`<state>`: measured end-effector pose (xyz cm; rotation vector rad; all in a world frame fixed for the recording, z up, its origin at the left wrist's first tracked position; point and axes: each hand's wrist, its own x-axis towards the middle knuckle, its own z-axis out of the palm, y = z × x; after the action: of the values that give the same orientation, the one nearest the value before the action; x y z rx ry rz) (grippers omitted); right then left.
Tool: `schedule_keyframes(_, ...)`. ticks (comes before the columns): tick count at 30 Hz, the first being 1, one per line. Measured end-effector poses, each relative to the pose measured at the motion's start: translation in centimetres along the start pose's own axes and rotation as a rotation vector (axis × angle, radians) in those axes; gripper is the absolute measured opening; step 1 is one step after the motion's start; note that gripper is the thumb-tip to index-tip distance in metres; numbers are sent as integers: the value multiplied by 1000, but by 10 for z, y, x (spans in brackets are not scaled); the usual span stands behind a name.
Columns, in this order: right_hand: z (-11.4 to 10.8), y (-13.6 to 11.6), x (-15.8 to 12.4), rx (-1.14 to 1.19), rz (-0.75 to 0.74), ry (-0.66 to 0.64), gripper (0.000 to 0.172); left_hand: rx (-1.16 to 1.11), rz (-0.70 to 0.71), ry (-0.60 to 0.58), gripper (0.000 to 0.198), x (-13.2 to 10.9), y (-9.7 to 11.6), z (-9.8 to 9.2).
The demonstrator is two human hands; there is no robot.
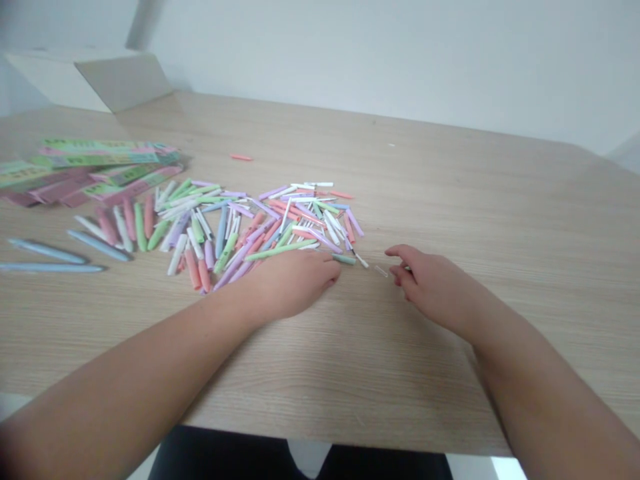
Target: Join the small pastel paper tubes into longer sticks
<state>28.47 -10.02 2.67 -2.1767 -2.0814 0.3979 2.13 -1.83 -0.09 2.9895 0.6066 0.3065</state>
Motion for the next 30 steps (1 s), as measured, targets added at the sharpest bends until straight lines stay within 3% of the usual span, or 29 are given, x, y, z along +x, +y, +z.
schedule_keyframes(4, 8, -5, 4, -146, -70, 5, 42, -3, -43, -9, 23, 1, 0, -1)
schedule_keyframes(9, 11, -17, 1, -275, -26, -47, 37, -10, -60, -7, 23, 2, 2, -3)
schedule_keyframes(16, 15, -29, -7, -437, -74, -5, 21, -16, -113, 1, 21, 2, 2, -4)
schedule_keyframes(19, 19, -33, -8, -293, -89, 48, 22, -64, -116, 82, 19, 4, 5, -8)
schedule_keyframes(25, 30, -46, -7, 458, -116, 72, 26, -575, -189, 262, 24, 8, 18, -9)
schedule_keyframes(28, 36, -48, -8, 598, -130, 110, 27, -769, -222, 287, 21, 10, 21, -5)
schedule_keyframes(30, 39, -47, -8, 615, -152, 120, 26, -778, -230, 305, 19, 11, 19, -3)
